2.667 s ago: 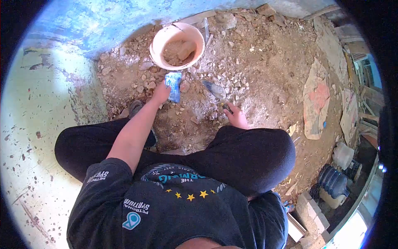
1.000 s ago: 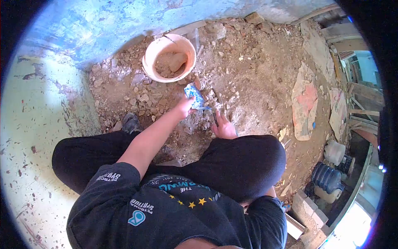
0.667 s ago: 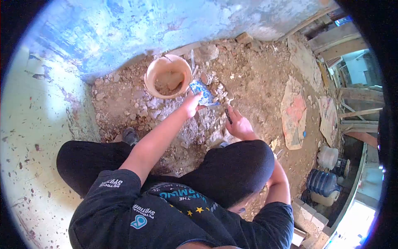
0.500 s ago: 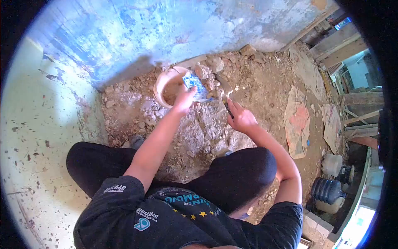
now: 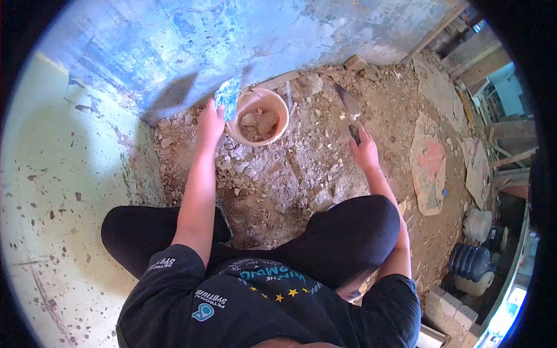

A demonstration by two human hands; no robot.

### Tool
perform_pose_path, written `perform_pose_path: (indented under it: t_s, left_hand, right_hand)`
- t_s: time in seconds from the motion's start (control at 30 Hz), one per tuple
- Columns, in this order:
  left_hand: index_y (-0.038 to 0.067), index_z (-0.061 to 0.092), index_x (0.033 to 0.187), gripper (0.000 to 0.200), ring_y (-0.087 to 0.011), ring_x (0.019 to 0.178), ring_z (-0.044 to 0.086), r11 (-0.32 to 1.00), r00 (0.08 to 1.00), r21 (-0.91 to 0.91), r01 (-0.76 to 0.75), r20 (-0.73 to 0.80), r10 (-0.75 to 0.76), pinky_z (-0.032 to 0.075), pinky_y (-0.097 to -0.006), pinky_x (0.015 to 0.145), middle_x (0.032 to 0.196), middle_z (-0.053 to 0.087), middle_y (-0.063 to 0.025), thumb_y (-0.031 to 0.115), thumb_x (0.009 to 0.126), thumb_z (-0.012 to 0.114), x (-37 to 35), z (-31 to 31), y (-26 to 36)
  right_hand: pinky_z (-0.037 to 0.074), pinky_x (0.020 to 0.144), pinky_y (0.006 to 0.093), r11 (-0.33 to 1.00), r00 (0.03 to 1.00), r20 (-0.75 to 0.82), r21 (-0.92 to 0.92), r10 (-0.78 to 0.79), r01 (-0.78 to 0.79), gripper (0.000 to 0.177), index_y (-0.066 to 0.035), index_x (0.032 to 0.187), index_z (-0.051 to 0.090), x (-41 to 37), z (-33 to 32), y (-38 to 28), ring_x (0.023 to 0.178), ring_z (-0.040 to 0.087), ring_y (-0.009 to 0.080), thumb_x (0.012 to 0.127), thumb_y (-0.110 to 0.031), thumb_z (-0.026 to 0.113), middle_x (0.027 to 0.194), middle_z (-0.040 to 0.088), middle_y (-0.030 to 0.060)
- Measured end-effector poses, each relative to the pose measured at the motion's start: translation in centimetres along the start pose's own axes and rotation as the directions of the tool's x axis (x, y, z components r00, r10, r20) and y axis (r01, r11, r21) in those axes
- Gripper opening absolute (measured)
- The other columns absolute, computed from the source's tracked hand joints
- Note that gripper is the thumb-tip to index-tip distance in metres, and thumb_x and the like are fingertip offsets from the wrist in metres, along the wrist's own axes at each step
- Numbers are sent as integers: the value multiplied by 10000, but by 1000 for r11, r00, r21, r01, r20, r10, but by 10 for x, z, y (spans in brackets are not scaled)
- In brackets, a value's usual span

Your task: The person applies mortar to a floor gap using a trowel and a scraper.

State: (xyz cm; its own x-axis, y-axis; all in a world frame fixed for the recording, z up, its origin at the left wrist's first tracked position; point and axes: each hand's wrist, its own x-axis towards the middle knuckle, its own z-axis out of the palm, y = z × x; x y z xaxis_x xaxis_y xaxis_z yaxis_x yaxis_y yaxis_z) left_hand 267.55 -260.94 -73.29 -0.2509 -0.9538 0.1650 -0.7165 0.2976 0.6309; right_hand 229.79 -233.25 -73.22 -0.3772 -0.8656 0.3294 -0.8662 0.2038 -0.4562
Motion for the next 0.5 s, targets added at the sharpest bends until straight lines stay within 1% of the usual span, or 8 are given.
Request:
perform_pose_path:
  t_s: [0.07,0.17,0.2,0.27,0.33,0.4,0.47,0.5]
  left_hand:
    - [38,526,1293,381,-417,1016,653,998,999,-31,-49,-24,48,492,-497,873,1080,673,-266,267,989,554,0,14,-19]
    - [4,517,1320,500,-284,1099,644,848,905,-503,167,420,70,471,-390,971,1203,680,-140,325,954,633,-1,23,-25]
    - [4,517,1320,500,-284,1099,644,853,897,-495,164,435,80,471,-390,971,1203,680,-140,325,954,633,-3,32,-34]
    - [-18,503,1346,550,-241,1091,626,911,662,-388,135,720,209,468,-366,994,1215,663,-117,327,941,644,-6,51,-50]
    - [13,486,1382,579,-215,1016,631,945,484,-319,-70,818,312,491,-373,969,1168,668,-127,319,923,661,-21,53,-32]
    - [44,493,1384,572,-218,972,638,985,227,163,57,959,-172,515,-395,920,1158,668,-121,305,907,671,-35,50,2]
    - [9,565,1317,511,-242,1096,625,953,311,74,-293,950,22,479,-387,985,1214,674,-121,353,944,626,-49,92,-32]
    - [9,565,1317,511,-242,1096,625,947,305,77,-311,952,22,479,-387,985,1214,674,-121,353,944,626,-59,99,-35]
  right_hand:
    - [495,921,486,932,929,78,-16,361,-361,552,-18,1343,529,-34,15,19,1039,625,452,903,-341,612,1153,649,266]
    - [492,918,490,827,812,220,42,540,-561,568,-40,1342,547,-88,38,49,1063,624,441,916,-410,611,1074,670,277]
    - [492,918,490,815,802,217,46,556,-577,568,-40,1342,547,-109,51,62,1063,624,441,916,-410,611,1074,670,277]
    - [490,924,493,780,743,281,-35,607,-624,569,-88,1367,540,-145,79,84,1088,622,435,906,-411,626,1048,674,282]
    - [495,938,485,749,703,296,-75,647,-658,555,-137,1394,529,-166,94,90,1109,620,430,905,-380,633,1143,648,277]
    - [518,881,470,901,887,192,-198,421,-385,540,-107,1363,556,-177,106,99,1042,636,421,868,-294,661,1139,659,212]
    - [522,885,480,904,880,209,-139,426,-405,522,-136,1373,541,-173,101,100,1072,621,410,868,-230,637,1228,608,188]
    - [524,895,485,918,880,264,-166,394,-361,524,-138,1380,522,-162,94,97,1096,610,417,869,-199,622,1263,589,190]
